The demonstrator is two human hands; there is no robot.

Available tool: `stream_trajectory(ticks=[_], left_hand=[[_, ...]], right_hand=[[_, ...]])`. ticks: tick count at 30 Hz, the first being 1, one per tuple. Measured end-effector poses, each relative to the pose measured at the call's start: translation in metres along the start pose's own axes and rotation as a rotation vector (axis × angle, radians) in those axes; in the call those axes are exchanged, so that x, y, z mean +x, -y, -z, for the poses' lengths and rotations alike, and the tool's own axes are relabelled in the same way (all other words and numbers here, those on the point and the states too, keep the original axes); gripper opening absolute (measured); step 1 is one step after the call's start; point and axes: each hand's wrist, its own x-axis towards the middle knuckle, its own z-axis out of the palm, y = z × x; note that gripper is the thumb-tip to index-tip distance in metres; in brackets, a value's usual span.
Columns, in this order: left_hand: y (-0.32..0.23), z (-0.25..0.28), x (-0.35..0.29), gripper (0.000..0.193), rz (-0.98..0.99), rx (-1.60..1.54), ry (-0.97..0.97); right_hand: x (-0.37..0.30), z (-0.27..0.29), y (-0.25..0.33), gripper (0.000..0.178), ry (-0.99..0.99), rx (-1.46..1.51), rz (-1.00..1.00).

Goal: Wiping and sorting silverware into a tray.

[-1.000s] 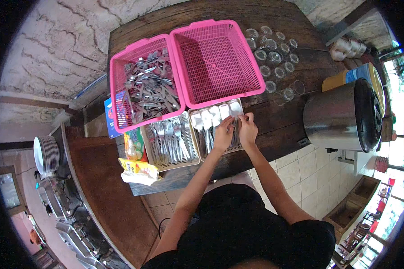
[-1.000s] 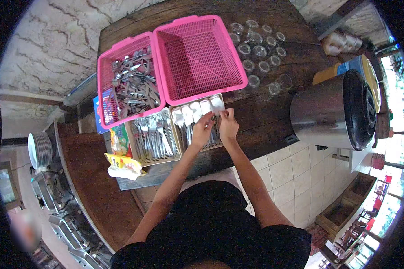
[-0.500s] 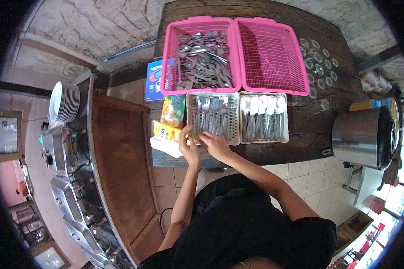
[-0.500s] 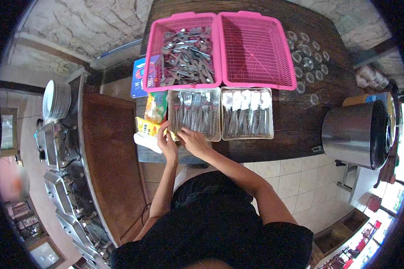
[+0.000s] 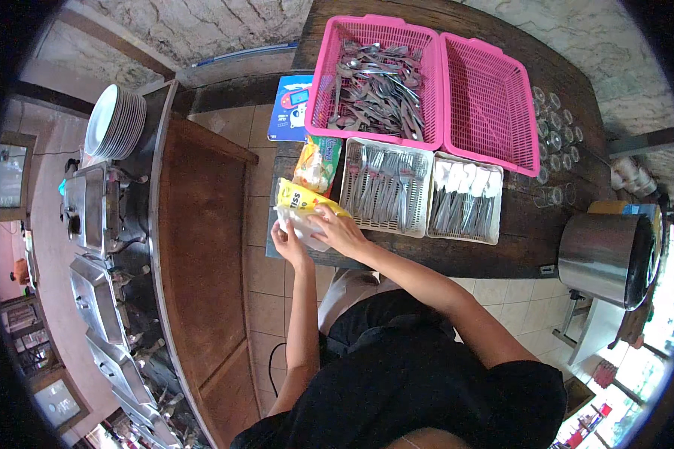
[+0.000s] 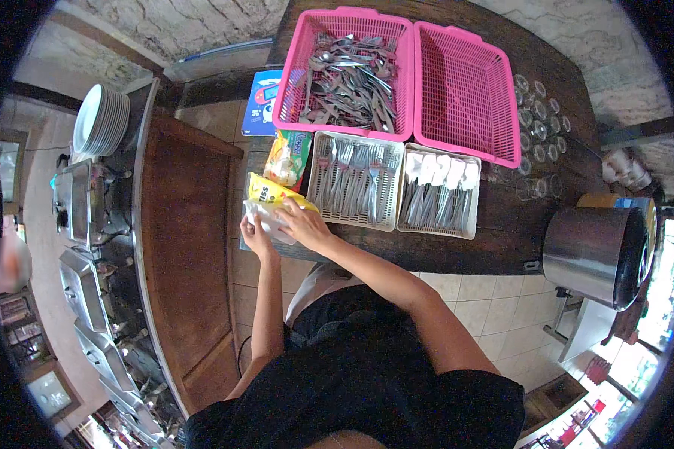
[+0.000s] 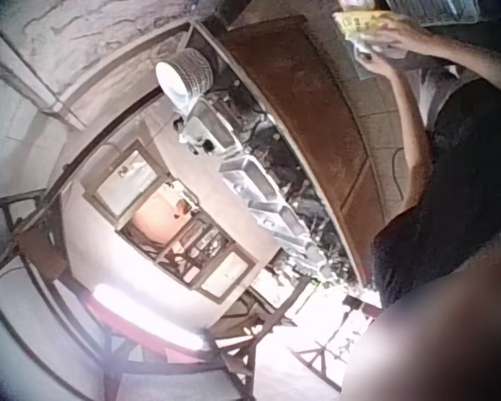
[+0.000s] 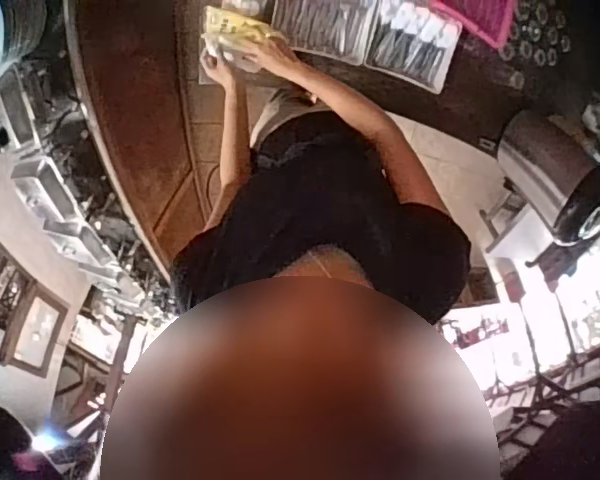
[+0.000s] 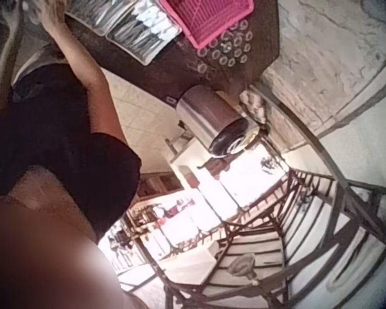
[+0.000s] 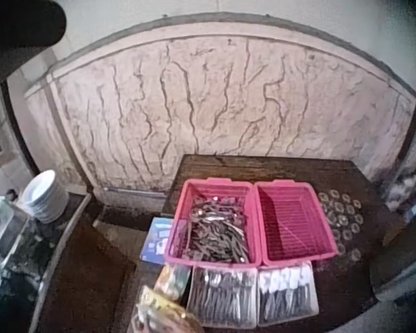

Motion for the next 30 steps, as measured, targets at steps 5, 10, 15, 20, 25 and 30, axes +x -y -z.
stream_trajectory(ticks=[5,10,15,20,25,30], left_hand=[[-0.008,-0.014,-0.014,0.027,-0.106,0.014,0.172],[0.003,-0.017,-0.014,0.026,-0.012,-0.057,0.277],[-0.004,-0.029,-0.020,0.019,-0.142,0.298,0.248],[-0.007,-0.022,-0.012,0.017,-0.350,0.543,0.201],[-0.021,-0.023,-0.007,0.016,-0.360,0.541,0.248],[-0.033,-0.028,-0.008,0.017,-0.577,0.617,0.245]], right_hand=[[0.005,0.021,0.006,0.031,-0.110,0.056,-0.092],[0.015,0.022,0.006,0.027,-0.249,0.192,-0.261],[0.026,0.019,-0.011,0.015,-0.312,0.209,-0.288],[0.028,0.020,-0.014,0.014,-0.338,0.292,-0.312],[0.031,0.024,-0.020,0.016,-0.338,0.402,-0.346],[0.035,0.037,-0.021,0.013,-0.308,0.512,-0.389]])
